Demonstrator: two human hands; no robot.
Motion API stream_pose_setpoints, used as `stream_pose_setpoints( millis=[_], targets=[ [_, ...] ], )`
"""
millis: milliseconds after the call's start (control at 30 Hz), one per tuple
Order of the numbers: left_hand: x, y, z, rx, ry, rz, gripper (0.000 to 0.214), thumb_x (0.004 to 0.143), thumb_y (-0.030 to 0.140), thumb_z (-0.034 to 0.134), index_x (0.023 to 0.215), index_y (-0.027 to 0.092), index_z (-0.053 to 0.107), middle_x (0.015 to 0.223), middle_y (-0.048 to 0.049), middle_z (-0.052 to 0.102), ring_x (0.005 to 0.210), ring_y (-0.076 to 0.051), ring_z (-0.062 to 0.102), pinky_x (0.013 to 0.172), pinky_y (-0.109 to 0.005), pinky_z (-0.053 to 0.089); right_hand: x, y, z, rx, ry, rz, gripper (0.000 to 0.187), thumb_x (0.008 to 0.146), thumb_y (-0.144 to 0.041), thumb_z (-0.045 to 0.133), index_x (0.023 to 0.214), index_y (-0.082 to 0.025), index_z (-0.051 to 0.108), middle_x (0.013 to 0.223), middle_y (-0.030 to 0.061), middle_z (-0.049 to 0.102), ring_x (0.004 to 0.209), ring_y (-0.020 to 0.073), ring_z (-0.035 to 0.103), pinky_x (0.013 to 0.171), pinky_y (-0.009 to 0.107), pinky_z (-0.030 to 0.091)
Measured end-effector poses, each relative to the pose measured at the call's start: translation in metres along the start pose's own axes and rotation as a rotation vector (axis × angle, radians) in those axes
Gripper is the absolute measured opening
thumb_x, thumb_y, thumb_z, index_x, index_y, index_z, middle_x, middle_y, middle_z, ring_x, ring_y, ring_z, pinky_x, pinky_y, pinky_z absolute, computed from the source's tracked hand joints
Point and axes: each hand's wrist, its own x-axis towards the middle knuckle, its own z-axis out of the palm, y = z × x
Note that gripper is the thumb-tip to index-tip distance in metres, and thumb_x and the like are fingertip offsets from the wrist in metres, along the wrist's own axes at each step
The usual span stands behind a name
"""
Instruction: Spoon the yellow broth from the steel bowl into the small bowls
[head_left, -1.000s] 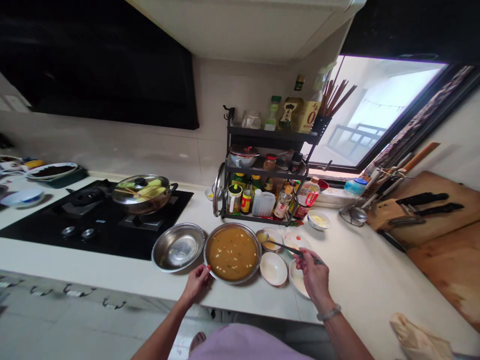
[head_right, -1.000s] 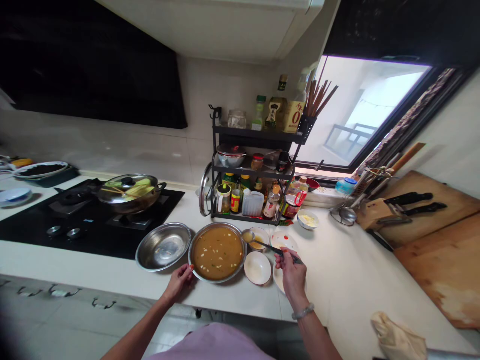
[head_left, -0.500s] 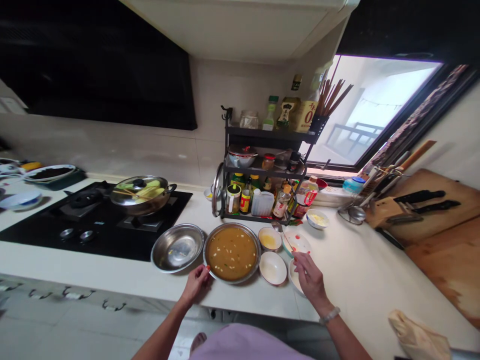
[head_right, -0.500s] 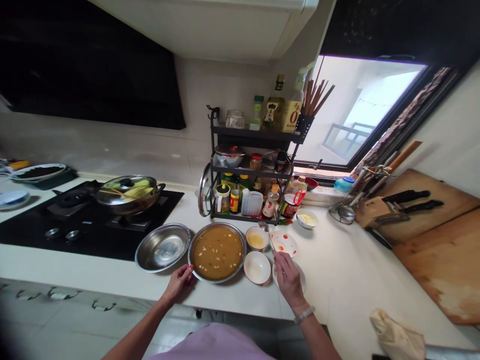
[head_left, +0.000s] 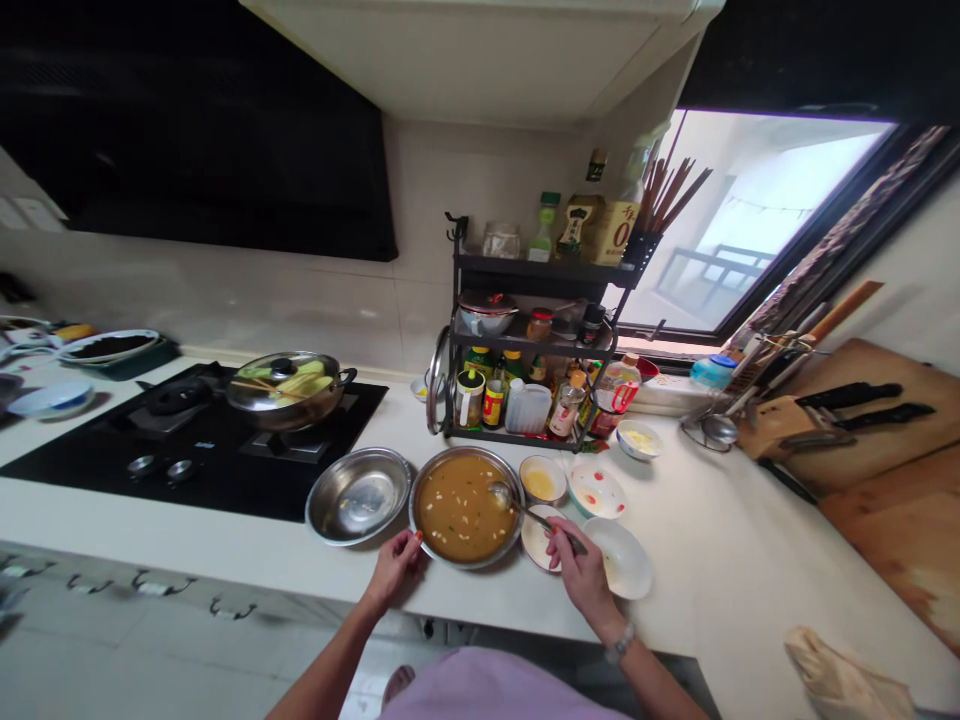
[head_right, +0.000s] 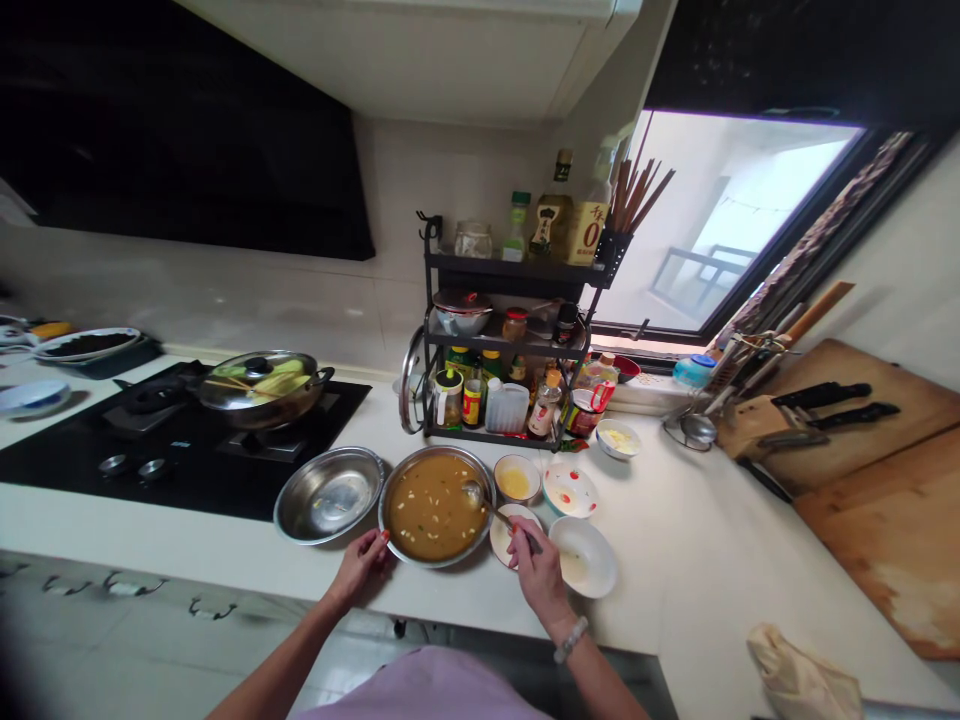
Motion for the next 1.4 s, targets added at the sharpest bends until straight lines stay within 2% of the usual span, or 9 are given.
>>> stream_pose_setpoints(
  millis=[67, 233, 433, 667, 867, 1000, 1133, 1267, 1400],
  targets=[
    [-0.001, 0.002, 0.001, 0.011, 0.003, -0.001, 0.053, 0.064, 0.067, 0.066, 0.055, 0.019, 0.045, 0.046, 0.0062, 0.041, 0.041, -0.009, 0.041, 0.04, -0.021, 0.037, 0.002, 0.0, 0.001, 0.079, 0.069, 0.089, 0.045, 0.079, -0.057, 0.059, 0.095, -0.016, 0.068, 0.056, 0.0021, 0.06, 0.048, 0.0163, 0.057, 0.043, 0.027, 0.05],
    [-0.002, 0.005, 0.001, 0.033, -0.001, -0.001, 0.054, 0.064, 0.067, 0.066, 0.054, 0.018, 0.046, 0.046, 0.0055, 0.042, 0.041, -0.008, 0.039, 0.04, -0.022, 0.038, 0.009, 0.0, -0.002, 0.275, 0.201, 0.268, 0.049, 0.072, -0.058, 0.067, 0.093, -0.014, 0.066, 0.057, 0.0035, 0.064, 0.051, 0.0178, 0.059, 0.042, 0.026, 0.047],
    [0.0, 0.0, -0.001, 0.009, -0.023, 0.008, 0.051, 0.067, 0.064, 0.065, 0.056, 0.018, 0.045, 0.048, 0.006, 0.041, 0.041, -0.008, 0.04, 0.04, -0.022, 0.039, 0.013, -0.006, -0.009, 0.373, 0.239, 0.29, 0.046, 0.067, -0.054, 0.072, 0.088, -0.014, 0.067, 0.055, 0.0021, 0.063, 0.05, 0.0178, 0.059, 0.042, 0.026, 0.045],
    [0.0, 0.0, -0.001, 0.016, -0.01, 0.002, 0.052, 0.064, 0.065, 0.067, 0.055, 0.018, 0.045, 0.047, 0.0064, 0.041, 0.041, -0.009, 0.04, 0.04, -0.023, 0.039, 0.02, -0.017, -0.019, 0.45, 0.276, 0.299, 0.037, 0.066, -0.047, 0.074, 0.083, -0.015, 0.067, 0.056, 0.0034, 0.065, 0.051, 0.0171, 0.06, 0.043, 0.025, 0.045],
    [-0.001, 0.004, 0.001, 0.033, -0.011, 0.008, 0.053, 0.063, 0.066, 0.067, 0.054, 0.019, 0.045, 0.047, 0.0059, 0.043, 0.04, -0.009, 0.042, 0.04, -0.023, 0.04, 0.032, -0.013, -0.038, 0.45, 0.367, 0.261, 0.033, 0.065, -0.042, 0.074, 0.081, -0.014, 0.067, 0.061, 0.0064, 0.068, 0.05, 0.016, 0.059, 0.043, 0.024, 0.044],
    [-0.002, 0.004, 0.001, 0.021, -0.007, 0.011, 0.053, 0.063, 0.066, 0.066, 0.054, 0.019, 0.045, 0.047, 0.0062, 0.042, 0.04, -0.009, 0.041, 0.04, -0.023, 0.039, 0.039, -0.004, -0.051, 0.415, 0.422, 0.214, 0.037, 0.065, -0.044, 0.075, 0.083, -0.013, 0.065, 0.061, 0.0064, 0.068, 0.05, 0.0148, 0.058, 0.044, 0.024, 0.044],
    [-0.003, 0.005, 0.002, 0.024, -0.012, 0.019, 0.052, 0.065, 0.065, 0.066, 0.054, 0.018, 0.045, 0.046, 0.006, 0.042, 0.039, -0.009, 0.04, 0.04, -0.022, 0.039, 0.04, 0.006, -0.058, 0.29, 0.457, 0.165, 0.045, 0.067, -0.05, 0.073, 0.089, -0.012, 0.064, 0.059, 0.0044, 0.066, 0.05, 0.0151, 0.058, 0.046, 0.026, 0.047],
    [-0.002, 0.005, 0.002, 0.022, -0.009, 0.014, 0.052, 0.064, 0.065, 0.067, 0.054, 0.018, 0.045, 0.046, 0.0056, 0.042, 0.04, -0.008, 0.04, 0.04, -0.022, 0.038, 0.034, 0.011, -0.06, 0.091, 0.395, 0.075, 0.045, 0.074, -0.052, 0.067, 0.094, -0.012, 0.064, 0.061, 0.0033, 0.065, 0.05, 0.0159, 0.058, 0.047, 0.029, 0.051],
    [-0.001, 0.002, 0.001, -0.007, -0.009, -0.002, 0.052, 0.064, 0.065, 0.067, 0.055, 0.018, 0.045, 0.047, 0.0061, 0.041, 0.041, -0.008, 0.039, 0.04, -0.021, 0.038, 0.027, 0.012, -0.062, -0.123, 0.255, -0.13, 0.035, 0.085, -0.046, 0.056, 0.099, -0.015, 0.065, 0.067, 0.0036, 0.064, 0.051, 0.0147, 0.058, 0.05, 0.03, 0.053]
  ],
)
